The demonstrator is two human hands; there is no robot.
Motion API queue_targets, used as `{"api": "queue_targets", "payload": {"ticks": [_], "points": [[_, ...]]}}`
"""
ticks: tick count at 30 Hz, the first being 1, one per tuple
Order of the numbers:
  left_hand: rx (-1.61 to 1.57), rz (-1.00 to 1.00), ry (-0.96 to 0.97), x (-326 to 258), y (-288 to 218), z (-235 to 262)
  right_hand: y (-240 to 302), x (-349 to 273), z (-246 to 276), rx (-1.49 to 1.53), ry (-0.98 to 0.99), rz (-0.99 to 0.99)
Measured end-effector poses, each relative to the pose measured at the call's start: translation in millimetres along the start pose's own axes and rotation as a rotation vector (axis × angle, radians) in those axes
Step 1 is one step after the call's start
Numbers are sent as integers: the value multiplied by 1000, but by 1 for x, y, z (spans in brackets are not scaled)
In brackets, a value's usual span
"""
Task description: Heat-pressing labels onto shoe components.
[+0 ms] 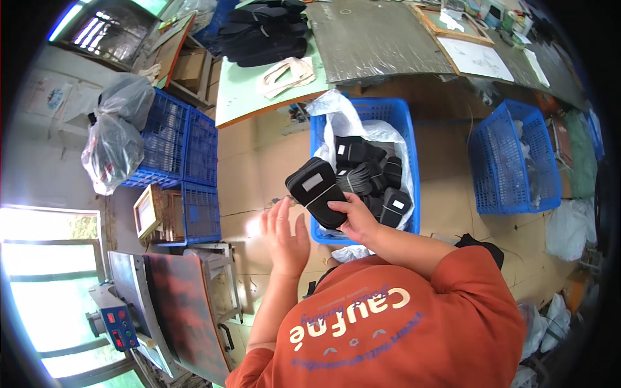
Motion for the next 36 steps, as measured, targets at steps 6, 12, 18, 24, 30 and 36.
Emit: {"api": "queue_targets", "payload": {"ticks": [6, 12, 18, 24, 30, 36], "points": [[77, 84, 256, -56, 31, 0, 36, 57, 86, -131, -460, -288], [100, 344, 636, -146, 54, 18, 156, 138, 161, -703, -432, 386], [73, 675, 1092, -232, 63, 47, 161, 158, 155, -1611, -357, 640], [-40, 639, 1284, -263, 54, 41, 149, 119, 251, -1541, -511, 553], [-200, 945, 1009, -365, 58, 87, 69, 90, 191, -1780, -449, 545], [197, 1591, -227, -538, 96, 198, -29, 91, 113, -1766, -310, 522]]}}
Point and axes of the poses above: each hand's wrist, its own x-axis towards the middle knuckle, its own z-axis out of the back of the hand, y = z × x, the point moved 1 cm from there along x, towards the middle knuckle, and after that the axes turned 9 degrees about x, right-handed, at the moved point
